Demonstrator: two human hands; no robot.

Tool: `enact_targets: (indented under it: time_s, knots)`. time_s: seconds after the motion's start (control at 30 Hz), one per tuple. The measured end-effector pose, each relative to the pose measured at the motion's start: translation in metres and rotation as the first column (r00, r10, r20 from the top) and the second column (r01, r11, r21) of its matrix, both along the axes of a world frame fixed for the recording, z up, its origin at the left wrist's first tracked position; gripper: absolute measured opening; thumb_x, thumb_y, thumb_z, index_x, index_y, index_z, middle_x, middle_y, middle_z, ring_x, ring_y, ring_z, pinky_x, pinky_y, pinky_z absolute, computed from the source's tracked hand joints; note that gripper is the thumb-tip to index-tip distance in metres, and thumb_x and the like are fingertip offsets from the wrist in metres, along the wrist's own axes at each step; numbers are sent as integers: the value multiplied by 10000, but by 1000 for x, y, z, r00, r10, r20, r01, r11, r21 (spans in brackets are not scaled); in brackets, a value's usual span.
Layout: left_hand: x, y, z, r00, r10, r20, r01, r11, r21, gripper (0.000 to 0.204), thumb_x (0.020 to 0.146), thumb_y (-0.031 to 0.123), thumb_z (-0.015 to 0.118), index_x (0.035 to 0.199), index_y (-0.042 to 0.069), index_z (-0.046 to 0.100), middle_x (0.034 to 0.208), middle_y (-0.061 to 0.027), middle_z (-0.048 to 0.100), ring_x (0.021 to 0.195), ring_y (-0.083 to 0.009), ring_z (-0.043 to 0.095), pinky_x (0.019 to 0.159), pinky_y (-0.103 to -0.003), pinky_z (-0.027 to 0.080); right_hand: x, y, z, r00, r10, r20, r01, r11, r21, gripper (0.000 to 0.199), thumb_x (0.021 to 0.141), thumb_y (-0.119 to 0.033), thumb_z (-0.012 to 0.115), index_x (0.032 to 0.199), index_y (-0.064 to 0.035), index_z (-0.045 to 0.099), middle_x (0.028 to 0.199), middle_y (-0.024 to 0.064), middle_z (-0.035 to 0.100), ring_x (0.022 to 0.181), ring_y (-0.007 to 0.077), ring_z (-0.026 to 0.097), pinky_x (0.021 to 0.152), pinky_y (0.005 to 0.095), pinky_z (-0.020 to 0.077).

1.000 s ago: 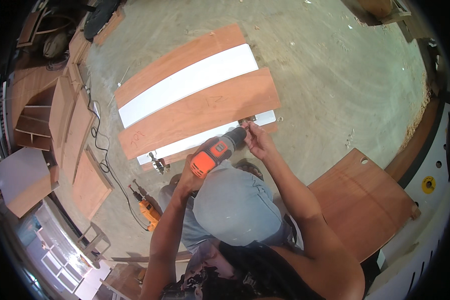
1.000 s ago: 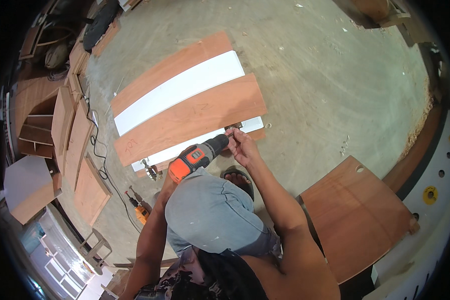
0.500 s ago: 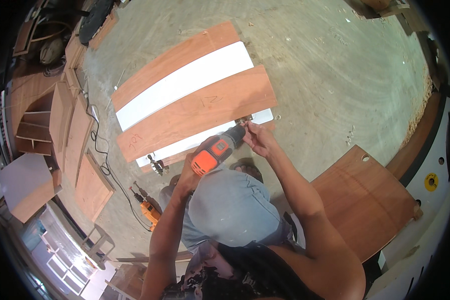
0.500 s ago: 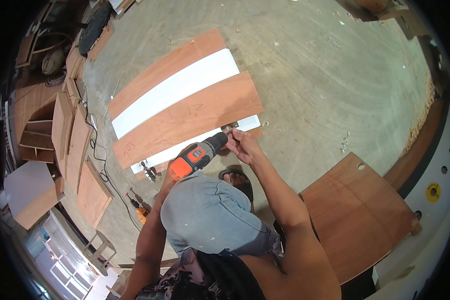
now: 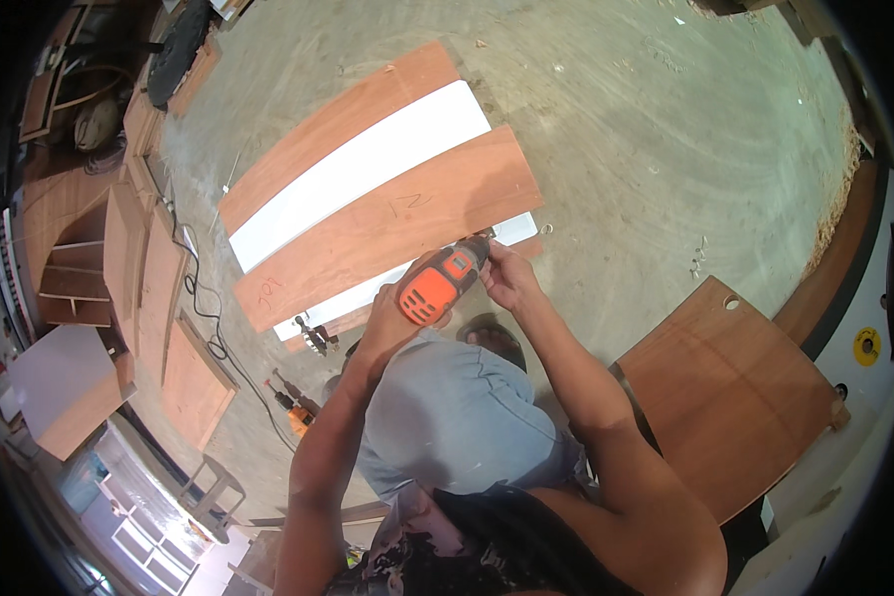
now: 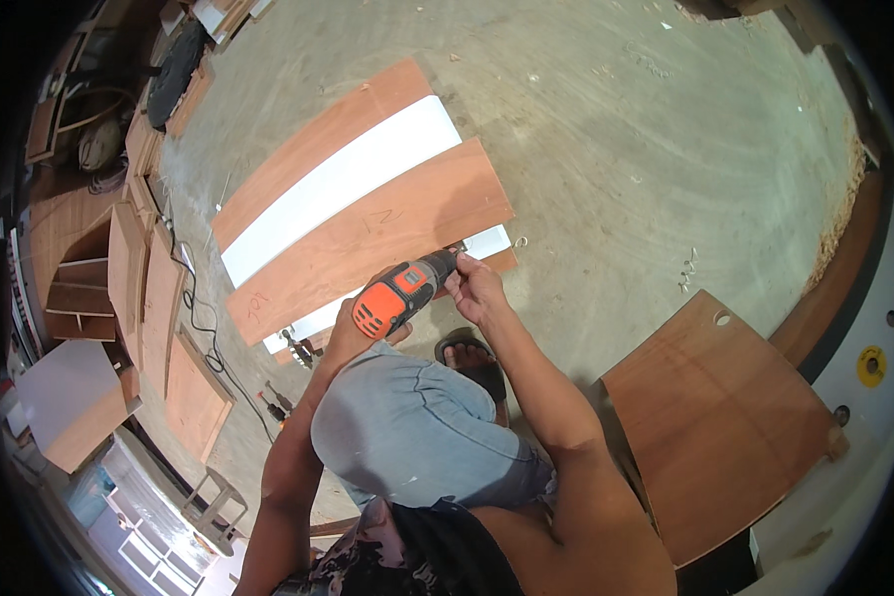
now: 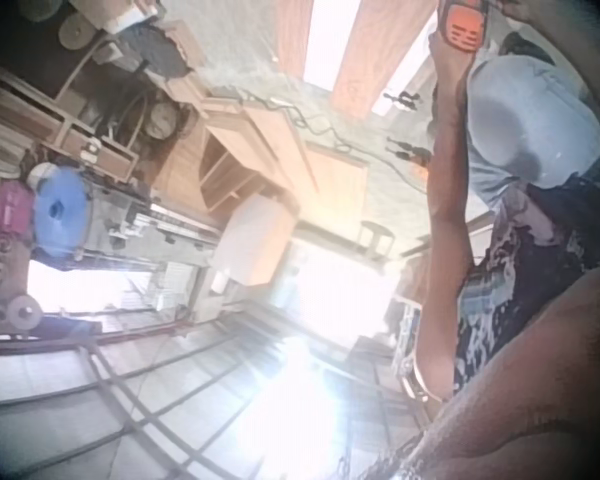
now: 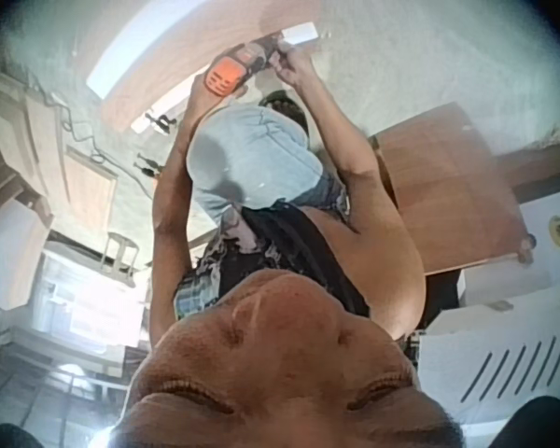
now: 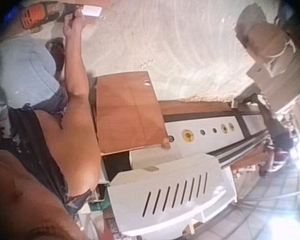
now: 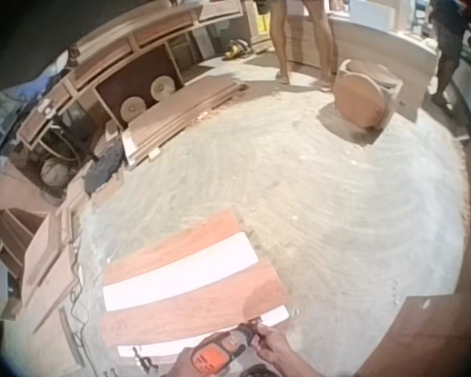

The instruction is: The person sits on the floor and uses a cordless drill to attach hinges to a wooden cabinet door. After securing the hinges, the person stands, picks up the door, and places it against a wall.

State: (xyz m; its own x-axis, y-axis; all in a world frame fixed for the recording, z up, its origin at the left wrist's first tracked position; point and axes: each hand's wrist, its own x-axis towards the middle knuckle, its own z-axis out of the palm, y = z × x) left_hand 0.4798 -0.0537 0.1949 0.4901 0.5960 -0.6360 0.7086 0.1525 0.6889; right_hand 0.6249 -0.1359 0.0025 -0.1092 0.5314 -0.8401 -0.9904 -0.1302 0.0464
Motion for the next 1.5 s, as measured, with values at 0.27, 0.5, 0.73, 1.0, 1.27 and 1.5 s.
enact_targets:
  time_s: [0.27,0.5,0.73,1.0,1.27,1.5]
  knots:
    - [0,-2,-9,998,15,66,-18,999,30,710,710,-8,766,1365,32,494,1074,-102,683,912,-115,602,874,-267,472,0,-2,-7,1000,-6,-20,6,1000,2,186,1013,-135,457,1053,-22,598,831,34,602,627,93,557,531,199,541]
    - [10,2,0,999,-26,35,24,998,64,706,693,44,776,1347,43,509,958,-122,690,808,-115,614,804,-270,496,0,-4,-15,1000,-3,-22,4,1000,31,205,1019,-148,440,1050,-21,597,857,50,625,636,113,584,541,214,553]
    - [27,-1,1,994,-79,-75,84,994,69,734,675,81,773,1354,116,498,866,-101,681,759,-151,629,761,-278,505,26,-22,24,917,288,277,-287,957,-48,202,1013,-204,491,967,-25,572,854,56,620,682,131,599,560,253,497]
    - [45,-1,14,973,-179,-147,199,970,137,552,717,227,727,1223,128,529,845,-167,695,816,-393,660,707,-455,520,29,23,174,-45,-237,970,-514,839,181,151,819,-161,671,866,-19,648,757,52,652,697,204,605,705,335,472]
    - [40,5,4,930,-249,-270,299,940,162,425,758,161,620,1163,56,547,775,-202,674,742,-412,655,654,-473,513,19,40,169,-82,-250,965,-597,788,153,109,779,-106,680,711,-30,642,669,87,626,623,231,578,625,336,443]
    - [34,1,5,927,-268,-263,305,946,111,546,726,134,637,1237,23,478,788,-182,683,756,-367,679,643,-441,525,9,36,165,-41,-250,967,-606,776,175,116,810,-101,652,732,-14,652,686,71,652,633,200,585,636,316,461]
